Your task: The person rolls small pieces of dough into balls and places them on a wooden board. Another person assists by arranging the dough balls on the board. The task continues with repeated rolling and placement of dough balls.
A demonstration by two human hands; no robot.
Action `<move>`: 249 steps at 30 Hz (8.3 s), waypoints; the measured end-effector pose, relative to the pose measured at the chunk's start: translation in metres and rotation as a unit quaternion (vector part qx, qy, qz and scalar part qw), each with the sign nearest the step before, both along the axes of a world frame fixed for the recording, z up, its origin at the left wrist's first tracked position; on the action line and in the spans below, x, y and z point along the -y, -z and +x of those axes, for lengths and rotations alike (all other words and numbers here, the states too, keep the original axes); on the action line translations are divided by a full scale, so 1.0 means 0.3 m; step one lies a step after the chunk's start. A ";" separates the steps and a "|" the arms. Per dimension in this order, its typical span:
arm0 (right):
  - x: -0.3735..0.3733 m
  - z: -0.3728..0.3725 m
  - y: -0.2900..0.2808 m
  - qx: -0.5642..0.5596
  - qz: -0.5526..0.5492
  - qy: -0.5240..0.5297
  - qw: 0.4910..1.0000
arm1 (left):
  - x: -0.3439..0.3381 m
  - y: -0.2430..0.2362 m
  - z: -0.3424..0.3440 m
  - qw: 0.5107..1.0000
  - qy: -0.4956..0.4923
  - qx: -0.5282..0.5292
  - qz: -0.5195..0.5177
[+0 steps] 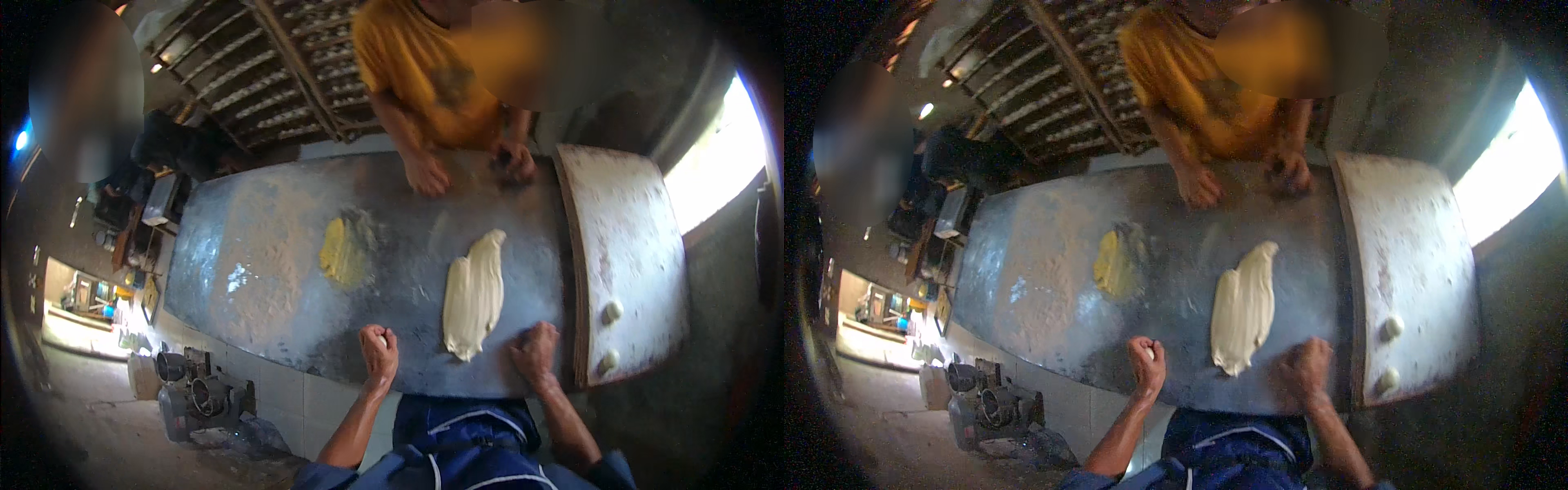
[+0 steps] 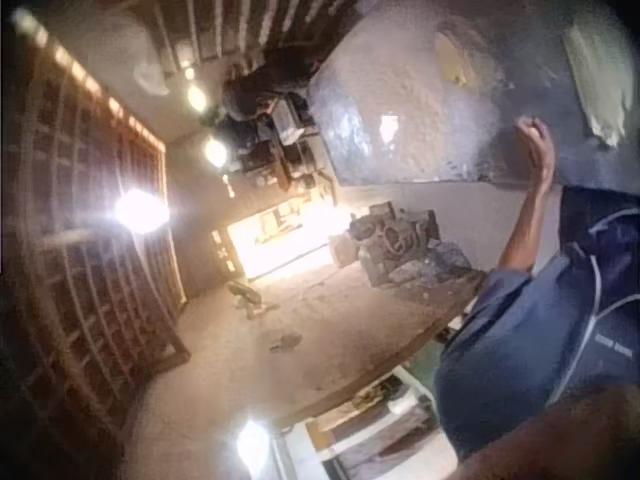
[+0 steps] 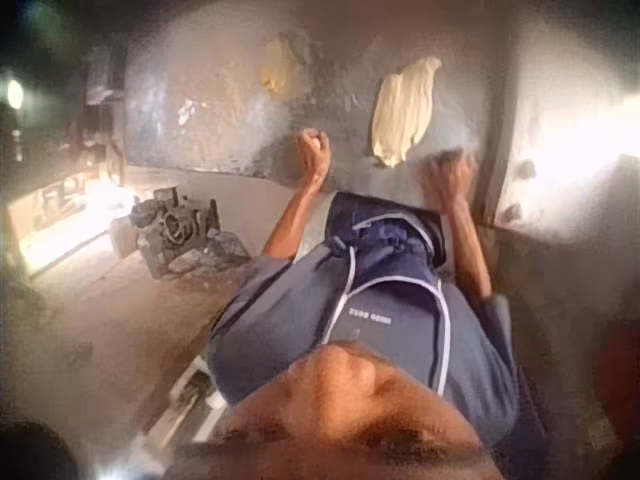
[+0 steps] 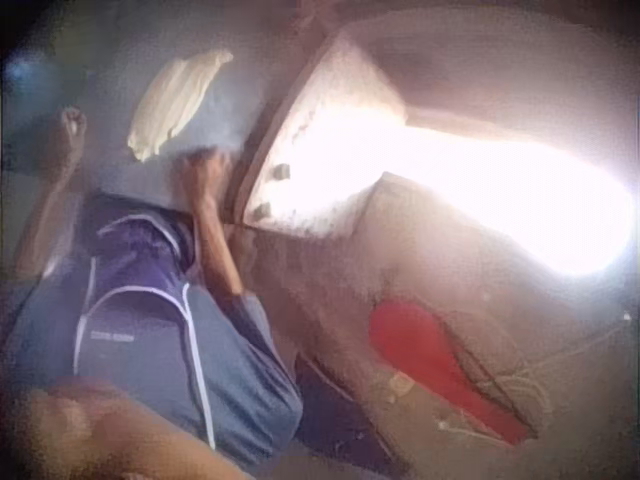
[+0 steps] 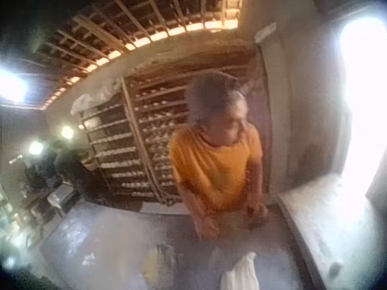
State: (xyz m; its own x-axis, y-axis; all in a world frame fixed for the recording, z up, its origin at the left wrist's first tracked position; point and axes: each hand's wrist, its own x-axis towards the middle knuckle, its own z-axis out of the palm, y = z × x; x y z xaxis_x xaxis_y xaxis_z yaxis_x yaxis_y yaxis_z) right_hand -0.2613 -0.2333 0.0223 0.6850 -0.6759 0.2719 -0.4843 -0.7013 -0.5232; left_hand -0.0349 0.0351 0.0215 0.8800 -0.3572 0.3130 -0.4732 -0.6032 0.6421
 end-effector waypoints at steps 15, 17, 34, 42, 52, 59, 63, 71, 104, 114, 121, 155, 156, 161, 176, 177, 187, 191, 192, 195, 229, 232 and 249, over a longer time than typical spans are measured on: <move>0.010 -0.466 -0.227 -0.016 0.240 -0.106 0.965 | 0.571 -0.488 -0.232 0.751 0.637 -0.082 0.158; 0.092 -0.546 -0.410 0.054 0.219 -0.005 0.974 | 0.865 -0.535 -0.404 0.734 0.679 -0.019 0.012; 0.184 -0.736 -0.365 0.167 -0.020 0.157 0.973 | 0.661 -0.257 -0.672 0.932 0.358 -0.039 0.030; -0.080 -0.268 -0.218 0.134 0.447 -0.125 0.875 | 0.322 -0.119 -0.304 0.988 0.119 -0.064 0.081; -0.154 0.203 -0.054 -0.050 0.592 -0.114 0.796 | 0.218 -0.345 -0.480 0.949 0.213 -0.232 0.016; -0.253 0.043 -0.180 -0.111 0.223 -0.067 0.966 | 0.478 -0.130 -0.247 0.580 0.154 -0.775 -0.196; -0.288 -0.033 -0.388 -0.156 0.236 -0.203 0.937 | 0.532 -0.040 -0.241 0.272 0.051 -0.917 -0.285; -0.193 0.259 -0.409 0.180 0.509 -0.276 0.795 | 0.347 0.017 -0.269 0.715 0.219 -0.632 -0.201; 0.041 -0.065 -0.022 -0.080 -0.036 -0.108 0.990 | 0.014 0.019 0.136 0.985 0.166 -0.034 0.032; 0.110 -0.091 -0.026 -0.131 0.036 -0.093 0.986 | 0.028 0.015 0.075 0.978 0.209 -0.002 0.026; -0.028 -0.152 0.198 -0.047 0.153 -0.151 0.976 | 0.059 0.028 -0.043 0.956 0.289 0.042 0.005; -0.146 0.026 -0.276 -0.008 0.515 -0.145 0.845 | -0.012 -0.253 -0.067 0.841 0.182 -0.474 -0.187; -0.175 0.081 -0.323 0.021 0.511 -0.174 0.841 | 0.026 -0.310 -0.114 0.764 0.152 -0.575 -0.251; -0.215 0.152 -0.419 0.018 0.429 -0.239 0.871 | 0.107 -0.360 -0.174 0.757 0.210 -0.565 -0.253; 0.029 0.004 -0.051 -0.105 -0.074 -0.107 0.986 | 0.175 0.021 0.108 0.999 0.019 -0.041 0.006; -0.023 0.043 -0.026 -0.124 -0.060 -0.093 0.986 | 0.193 0.043 0.025 0.997 0.068 -0.047 -0.005; -0.003 0.061 -0.021 -0.039 -0.071 -0.077 0.994 | 0.232 0.022 0.028 0.998 0.054 -0.032 -0.018; -0.021 -0.209 0.130 -0.020 0.097 -0.139 0.985 | 0.096 0.031 -0.086 0.977 0.210 0.034 -0.030; 0.033 -0.208 0.094 -0.081 0.037 -0.138 0.986 | 0.033 0.032 0.007 0.972 0.229 0.050 -0.006; 0.110 0.008 -0.022 -0.081 -0.013 -0.049 0.995 | 0.104 0.028 0.093 0.994 0.085 -0.055 -0.032; 0.528 -0.879 -0.623 0.389 -0.022 0.323 0.862 | 1.876 -0.323 -1.077 0.719 0.686 -0.110 -0.013; 0.611 -1.118 -0.331 0.111 -0.038 0.374 0.920 | 1.863 -0.349 -1.223 0.699 0.705 -0.005 0.120; 0.003 -0.259 -0.284 0.001 0.551 -0.245 0.798 | 0.251 -0.204 -0.300 0.992 0.094 -0.071 0.044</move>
